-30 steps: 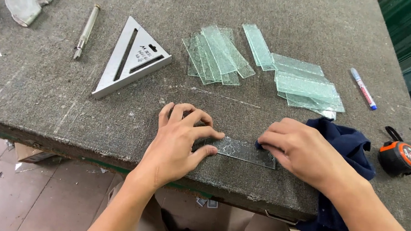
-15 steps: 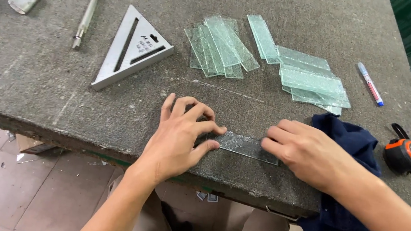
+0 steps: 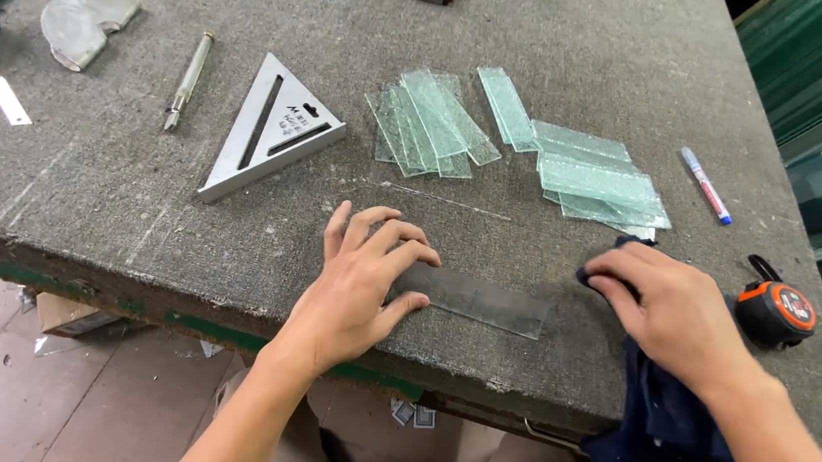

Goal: The person wipes small rectangular glass pieces with a dark cloth on a workbench. They pick up each piece, wipe it, and place it back on the table among other glass pieces and tools.

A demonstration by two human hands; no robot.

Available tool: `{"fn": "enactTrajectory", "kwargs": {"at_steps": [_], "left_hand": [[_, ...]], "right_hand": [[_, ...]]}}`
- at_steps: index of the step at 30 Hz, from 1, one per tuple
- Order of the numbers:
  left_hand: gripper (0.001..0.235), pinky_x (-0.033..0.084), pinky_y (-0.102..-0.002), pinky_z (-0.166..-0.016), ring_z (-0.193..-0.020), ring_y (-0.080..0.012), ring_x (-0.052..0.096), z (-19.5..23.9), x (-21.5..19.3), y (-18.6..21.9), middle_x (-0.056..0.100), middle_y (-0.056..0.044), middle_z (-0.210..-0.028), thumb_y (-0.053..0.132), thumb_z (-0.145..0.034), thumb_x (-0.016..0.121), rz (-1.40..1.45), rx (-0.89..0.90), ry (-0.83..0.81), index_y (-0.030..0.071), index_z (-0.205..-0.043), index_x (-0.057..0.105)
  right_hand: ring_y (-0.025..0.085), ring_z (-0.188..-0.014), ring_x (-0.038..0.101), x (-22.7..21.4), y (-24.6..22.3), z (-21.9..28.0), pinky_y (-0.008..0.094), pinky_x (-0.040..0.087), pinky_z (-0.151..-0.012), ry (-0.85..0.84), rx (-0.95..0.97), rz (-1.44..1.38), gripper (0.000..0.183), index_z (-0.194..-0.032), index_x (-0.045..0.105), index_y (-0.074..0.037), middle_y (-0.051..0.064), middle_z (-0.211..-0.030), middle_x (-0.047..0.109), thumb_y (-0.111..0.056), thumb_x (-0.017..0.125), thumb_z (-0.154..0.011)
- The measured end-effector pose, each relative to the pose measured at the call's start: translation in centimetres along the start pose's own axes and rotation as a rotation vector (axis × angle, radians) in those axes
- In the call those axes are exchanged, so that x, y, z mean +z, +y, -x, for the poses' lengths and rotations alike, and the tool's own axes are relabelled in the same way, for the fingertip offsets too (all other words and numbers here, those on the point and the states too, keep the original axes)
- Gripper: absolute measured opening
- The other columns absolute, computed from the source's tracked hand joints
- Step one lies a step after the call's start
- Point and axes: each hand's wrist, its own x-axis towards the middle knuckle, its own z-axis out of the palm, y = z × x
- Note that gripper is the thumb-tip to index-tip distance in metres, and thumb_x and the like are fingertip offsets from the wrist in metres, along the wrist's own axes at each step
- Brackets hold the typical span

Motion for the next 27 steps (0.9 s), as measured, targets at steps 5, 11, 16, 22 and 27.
{"fn": "enactTrajectory", "kwargs": {"at_steps": [5,11,16,22,27], "left_hand": [[0.035,0.012,-0.062,-0.129,-0.145,-0.0339,0.044,0.2,-0.2,0.6,0.065,0.000,-0.133,0.029,-0.096,0.081,-0.052,0.018,0.033,0.020,-0.128,0.068],[0.038,0.025,-0.056,-0.114,-0.143,-0.0353,0.044,0.3,0.1,0.3,0.065,-0.003,-0.137,0.029,-0.096,0.083,-0.108,0.018,0.010,0.018,-0.130,0.070],[0.066,0.021,-0.059,-0.119,-0.150,-0.0360,0.035,-2.2,0.9,0.5,0.059,-0.005,-0.149,0.048,-0.098,0.080,-0.083,-0.075,-0.246,0.017,-0.154,0.065],[0.043,0.012,-0.069,-0.124,-0.139,-0.0330,0.044,-5.0,0.7,0.7,0.070,-0.001,-0.117,0.051,-0.098,0.078,-0.256,0.192,-0.322,0.017,-0.123,0.078],[0.048,0.015,-0.064,-0.121,-0.140,-0.0311,0.048,-9.6,1.4,-2.0,0.078,-0.001,-0.123,0.054,-0.091,0.085,-0.262,0.178,-0.255,0.019,-0.124,0.080]], "right_hand": [[0.012,-0.083,0.071,2.7,0.6,2.5,0.028,0.054,-0.085,0.323,0.368,-0.294,0.011,-0.112,0.082,-0.009,0.000,-0.102,0.083,-0.014,0.077,-0.104],[0.012,-0.079,0.071,3.2,0.6,2.4,0.029,0.055,-0.082,0.386,0.394,-0.257,0.010,-0.109,0.083,-0.013,-0.003,-0.099,0.083,-0.018,0.080,-0.101],[0.012,-0.080,0.075,2.5,-0.2,2.2,0.028,0.057,-0.082,0.412,0.456,-0.356,0.013,-0.107,0.085,-0.014,-0.003,-0.097,0.086,-0.021,0.078,-0.098],[0.012,-0.077,0.077,2.8,-0.1,2.2,0.029,0.057,-0.081,0.440,0.486,-0.417,0.012,-0.100,0.084,-0.018,-0.006,-0.092,0.088,-0.026,0.076,-0.097],[0.011,-0.072,0.076,2.4,-0.2,1.9,0.029,0.056,-0.078,0.449,0.624,-0.473,0.011,-0.099,0.084,-0.019,-0.007,-0.084,0.087,-0.027,0.076,-0.097]]}}
